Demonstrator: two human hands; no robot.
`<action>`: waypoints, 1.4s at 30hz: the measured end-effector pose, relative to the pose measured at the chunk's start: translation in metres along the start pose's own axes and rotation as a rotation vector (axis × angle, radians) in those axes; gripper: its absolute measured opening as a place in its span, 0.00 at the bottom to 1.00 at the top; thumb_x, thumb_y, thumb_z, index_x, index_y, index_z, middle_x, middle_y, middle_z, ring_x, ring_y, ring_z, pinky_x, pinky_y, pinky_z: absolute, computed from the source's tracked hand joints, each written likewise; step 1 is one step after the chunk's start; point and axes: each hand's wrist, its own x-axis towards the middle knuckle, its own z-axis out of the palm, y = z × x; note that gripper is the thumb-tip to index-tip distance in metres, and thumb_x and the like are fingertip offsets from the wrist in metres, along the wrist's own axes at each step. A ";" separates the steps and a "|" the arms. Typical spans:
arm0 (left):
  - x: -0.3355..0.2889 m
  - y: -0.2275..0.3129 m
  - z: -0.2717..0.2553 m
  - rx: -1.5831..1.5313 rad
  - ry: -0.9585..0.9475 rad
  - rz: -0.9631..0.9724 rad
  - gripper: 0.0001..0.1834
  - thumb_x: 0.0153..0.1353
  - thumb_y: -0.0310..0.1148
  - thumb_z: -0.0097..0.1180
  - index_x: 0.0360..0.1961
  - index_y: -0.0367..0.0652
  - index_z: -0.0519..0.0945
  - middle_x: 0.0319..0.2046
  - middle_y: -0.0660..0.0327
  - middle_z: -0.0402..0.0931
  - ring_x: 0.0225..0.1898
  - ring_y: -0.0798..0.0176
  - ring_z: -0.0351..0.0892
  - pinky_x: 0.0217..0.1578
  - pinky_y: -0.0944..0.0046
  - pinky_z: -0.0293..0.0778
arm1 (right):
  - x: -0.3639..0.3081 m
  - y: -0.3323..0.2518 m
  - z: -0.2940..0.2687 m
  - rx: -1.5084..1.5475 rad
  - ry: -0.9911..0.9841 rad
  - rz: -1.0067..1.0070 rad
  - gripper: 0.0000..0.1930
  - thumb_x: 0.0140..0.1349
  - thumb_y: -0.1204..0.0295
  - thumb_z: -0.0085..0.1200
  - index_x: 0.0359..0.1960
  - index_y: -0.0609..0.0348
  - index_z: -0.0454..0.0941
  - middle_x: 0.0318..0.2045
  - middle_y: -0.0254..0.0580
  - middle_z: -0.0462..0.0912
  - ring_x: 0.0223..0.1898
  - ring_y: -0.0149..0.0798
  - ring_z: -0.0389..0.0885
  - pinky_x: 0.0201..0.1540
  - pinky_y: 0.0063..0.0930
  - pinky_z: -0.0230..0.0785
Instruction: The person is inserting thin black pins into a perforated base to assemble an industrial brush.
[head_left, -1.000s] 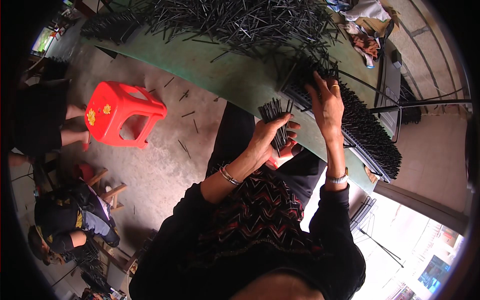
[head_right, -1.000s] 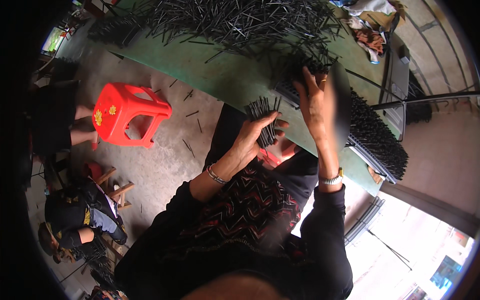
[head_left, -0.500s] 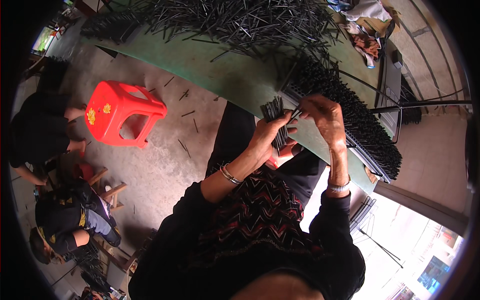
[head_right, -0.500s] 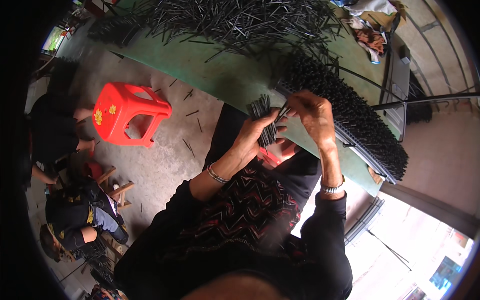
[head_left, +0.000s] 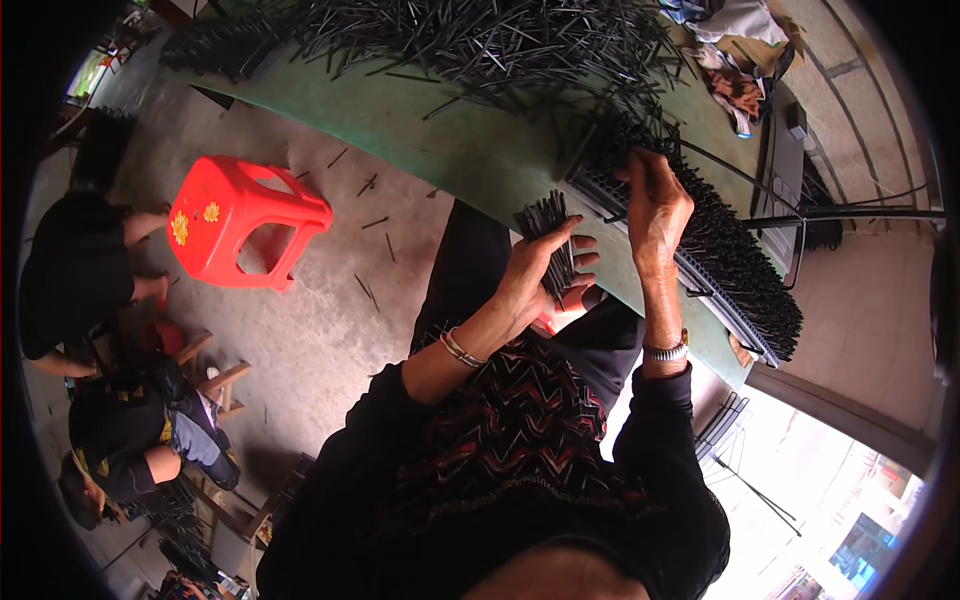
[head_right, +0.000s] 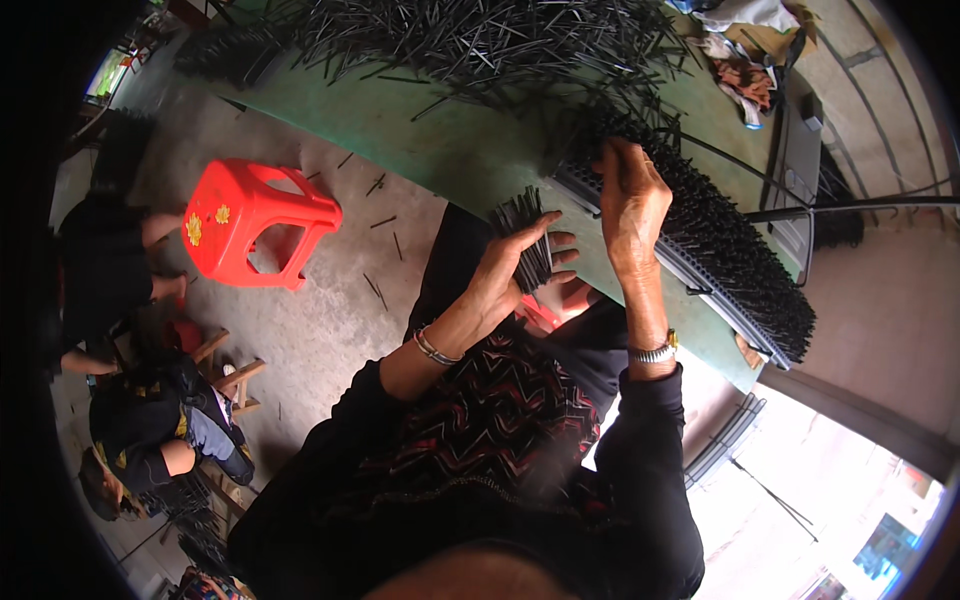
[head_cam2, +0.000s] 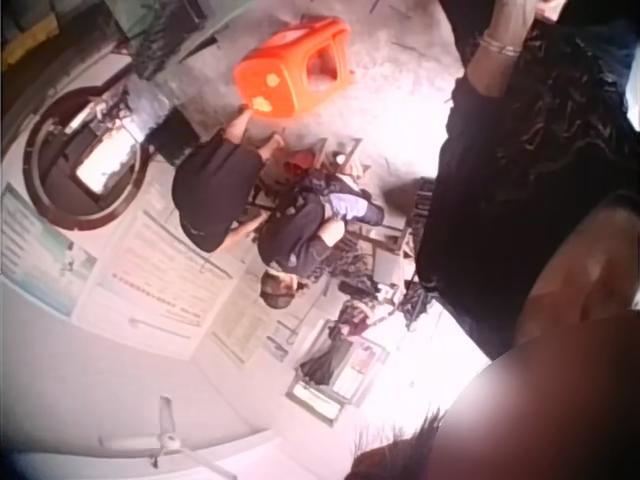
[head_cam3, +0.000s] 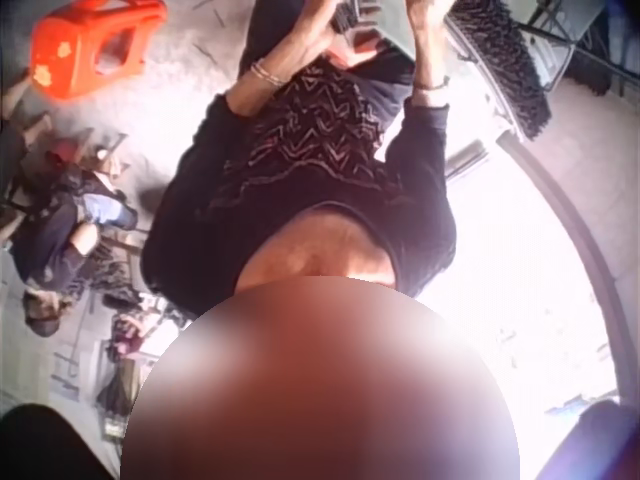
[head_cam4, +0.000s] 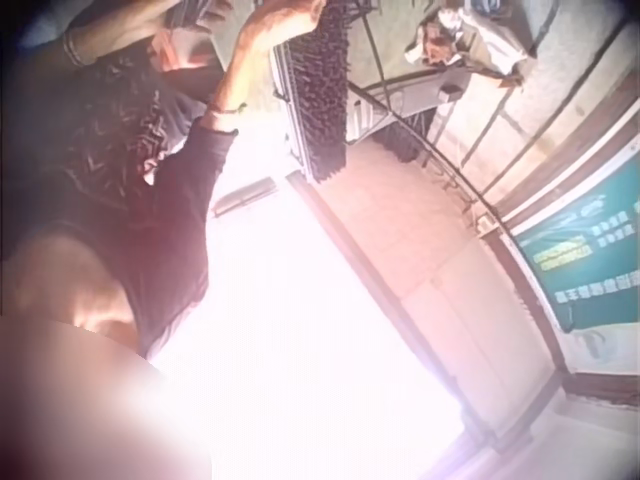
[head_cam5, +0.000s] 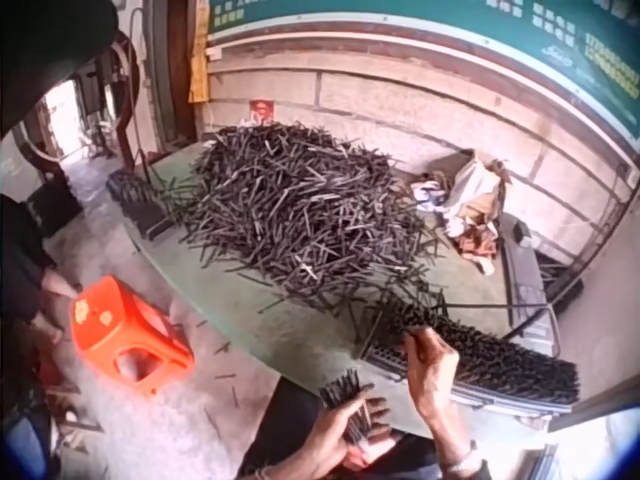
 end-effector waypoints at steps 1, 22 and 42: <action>0.000 0.000 -0.001 0.002 -0.011 0.002 0.19 0.65 0.40 0.50 0.53 0.42 0.73 0.41 0.54 0.76 0.42 0.55 0.78 0.42 0.52 0.78 | 0.000 0.001 0.000 -0.019 -0.017 -0.012 0.06 0.61 0.76 0.52 0.39 0.60 0.79 0.24 0.38 0.84 0.25 0.23 0.78 0.29 0.17 0.67; -0.009 0.008 0.003 0.069 0.026 0.064 0.13 0.63 0.39 0.55 0.42 0.42 0.79 0.29 0.61 0.79 0.28 0.68 0.76 0.25 0.68 0.72 | 0.005 0.011 0.011 -0.315 -0.147 -0.172 0.08 0.55 0.70 0.60 0.38 0.48 0.84 0.34 0.38 0.76 0.33 0.40 0.78 0.35 0.31 0.70; -0.019 0.012 0.009 0.149 0.032 0.028 0.11 0.58 0.37 0.61 0.38 0.45 0.79 0.27 0.63 0.80 0.28 0.70 0.78 0.24 0.69 0.70 | -0.018 0.001 -0.007 0.138 -0.398 0.101 0.14 0.58 0.63 0.59 0.43 0.57 0.80 0.30 0.45 0.81 0.29 0.38 0.81 0.31 0.28 0.70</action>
